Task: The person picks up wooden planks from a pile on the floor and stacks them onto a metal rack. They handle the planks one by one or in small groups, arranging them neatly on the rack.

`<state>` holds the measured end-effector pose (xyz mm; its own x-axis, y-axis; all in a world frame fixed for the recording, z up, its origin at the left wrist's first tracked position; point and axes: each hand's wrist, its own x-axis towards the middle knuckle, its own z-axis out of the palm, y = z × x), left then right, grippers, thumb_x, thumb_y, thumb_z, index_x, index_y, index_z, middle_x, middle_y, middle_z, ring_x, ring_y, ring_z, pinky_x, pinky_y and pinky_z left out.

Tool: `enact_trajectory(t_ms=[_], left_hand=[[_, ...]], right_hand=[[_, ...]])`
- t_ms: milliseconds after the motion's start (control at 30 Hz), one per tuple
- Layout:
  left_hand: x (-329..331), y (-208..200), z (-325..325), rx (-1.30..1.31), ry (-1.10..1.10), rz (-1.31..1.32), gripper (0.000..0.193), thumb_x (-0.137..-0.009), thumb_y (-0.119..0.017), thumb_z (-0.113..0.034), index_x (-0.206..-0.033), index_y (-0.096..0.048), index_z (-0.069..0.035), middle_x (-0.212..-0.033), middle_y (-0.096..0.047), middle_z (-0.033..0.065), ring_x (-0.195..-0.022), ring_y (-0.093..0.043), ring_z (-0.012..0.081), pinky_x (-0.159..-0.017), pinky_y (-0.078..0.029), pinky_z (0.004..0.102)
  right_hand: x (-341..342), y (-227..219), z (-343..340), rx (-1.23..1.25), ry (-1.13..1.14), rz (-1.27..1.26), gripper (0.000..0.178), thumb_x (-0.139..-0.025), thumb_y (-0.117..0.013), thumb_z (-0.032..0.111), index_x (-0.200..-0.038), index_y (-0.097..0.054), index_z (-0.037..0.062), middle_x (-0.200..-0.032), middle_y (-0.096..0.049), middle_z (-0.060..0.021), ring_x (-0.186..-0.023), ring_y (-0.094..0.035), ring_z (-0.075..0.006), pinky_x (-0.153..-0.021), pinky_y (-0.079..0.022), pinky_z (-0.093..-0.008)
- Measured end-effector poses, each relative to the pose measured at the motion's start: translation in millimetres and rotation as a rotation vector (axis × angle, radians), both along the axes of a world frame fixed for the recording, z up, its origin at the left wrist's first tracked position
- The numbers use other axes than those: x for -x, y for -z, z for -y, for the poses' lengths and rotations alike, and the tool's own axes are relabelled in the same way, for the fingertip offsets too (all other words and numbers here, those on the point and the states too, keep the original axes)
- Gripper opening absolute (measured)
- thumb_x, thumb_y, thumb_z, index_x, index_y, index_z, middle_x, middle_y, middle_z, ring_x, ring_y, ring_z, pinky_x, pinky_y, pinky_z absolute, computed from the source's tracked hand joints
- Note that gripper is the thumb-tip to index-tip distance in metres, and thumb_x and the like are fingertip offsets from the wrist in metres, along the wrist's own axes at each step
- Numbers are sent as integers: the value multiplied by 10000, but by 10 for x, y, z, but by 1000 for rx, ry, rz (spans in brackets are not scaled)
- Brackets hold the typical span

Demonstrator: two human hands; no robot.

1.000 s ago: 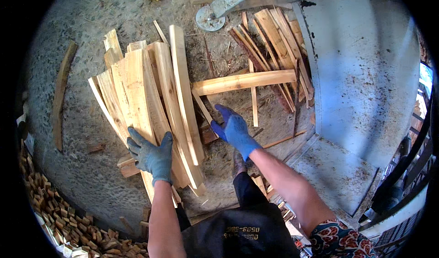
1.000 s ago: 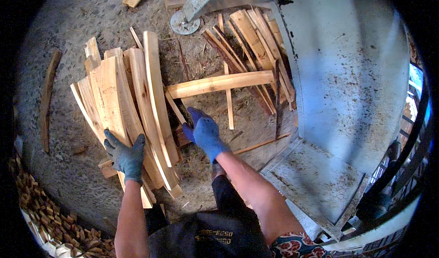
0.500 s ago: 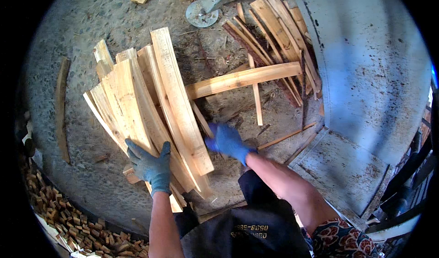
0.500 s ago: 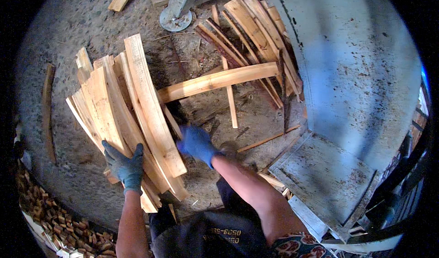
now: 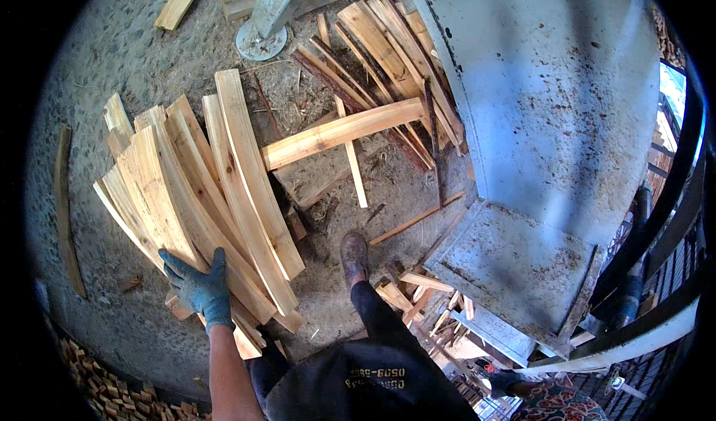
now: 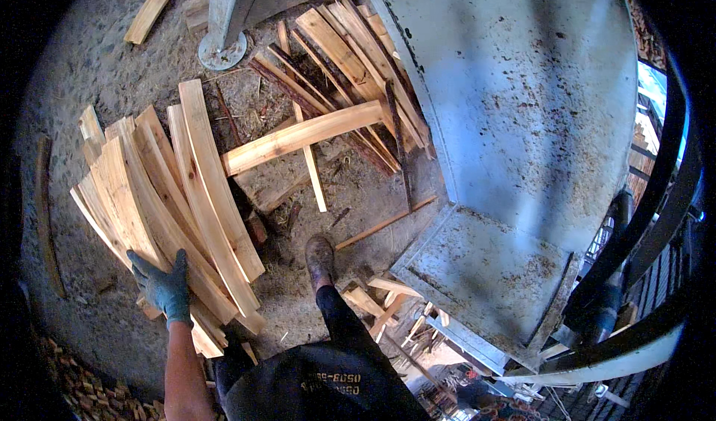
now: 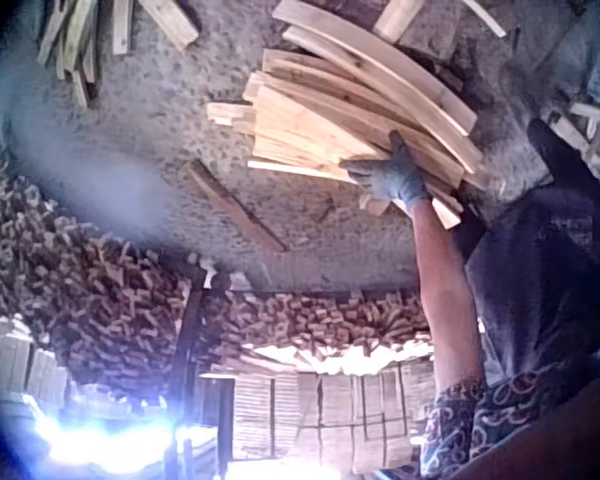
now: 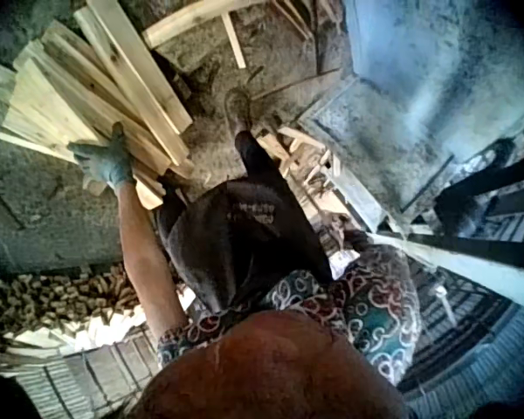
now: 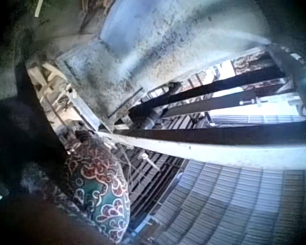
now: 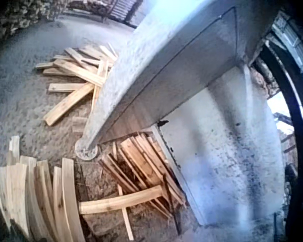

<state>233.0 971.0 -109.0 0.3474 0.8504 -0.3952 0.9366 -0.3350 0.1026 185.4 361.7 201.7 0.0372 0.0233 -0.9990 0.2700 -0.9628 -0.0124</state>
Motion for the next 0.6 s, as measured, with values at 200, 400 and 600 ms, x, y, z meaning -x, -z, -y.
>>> enact_trajectory(t_ms=[200, 400, 600], left_hand=[[79, 21, 43, -75, 30, 25, 1098, -617, -739, -544, -1423, -155, -80, -1400, -301, 218, -1253, -351, 401, -982, -357, 508], [100, 106, -14, -45, 44, 70, 1093, -622, -745, -522, -1422, -153, -69, -1382, -314, 244, -1247, -344, 419, -985, -352, 502], [86, 67, 26, -39, 14, 119, 1082, -624, -765, -456, -1428, -147, -80, -1376, -316, 258, -1258, -323, 422, -995, -339, 500]], right_hand=[[-1896, 1844, -2323, -413, -28, 435, 606, -796, -628, 327, -1287, -429, 32, -1173, -543, -212, -1015, -554, -377, -880, -438, -440], [-3457, 3458, -4170, -704, -924, 918, 688, -746, -635, 348, -1335, -377, 101, -1280, -474, -137, -1157, -464, -288, -958, -346, -465], [-3476, 3401, -4341, -268, -916, 363, 373, -756, -616, 342, -1034, -596, 94, -820, -651, -154, -721, -642, -236, -608, -477, -400]])
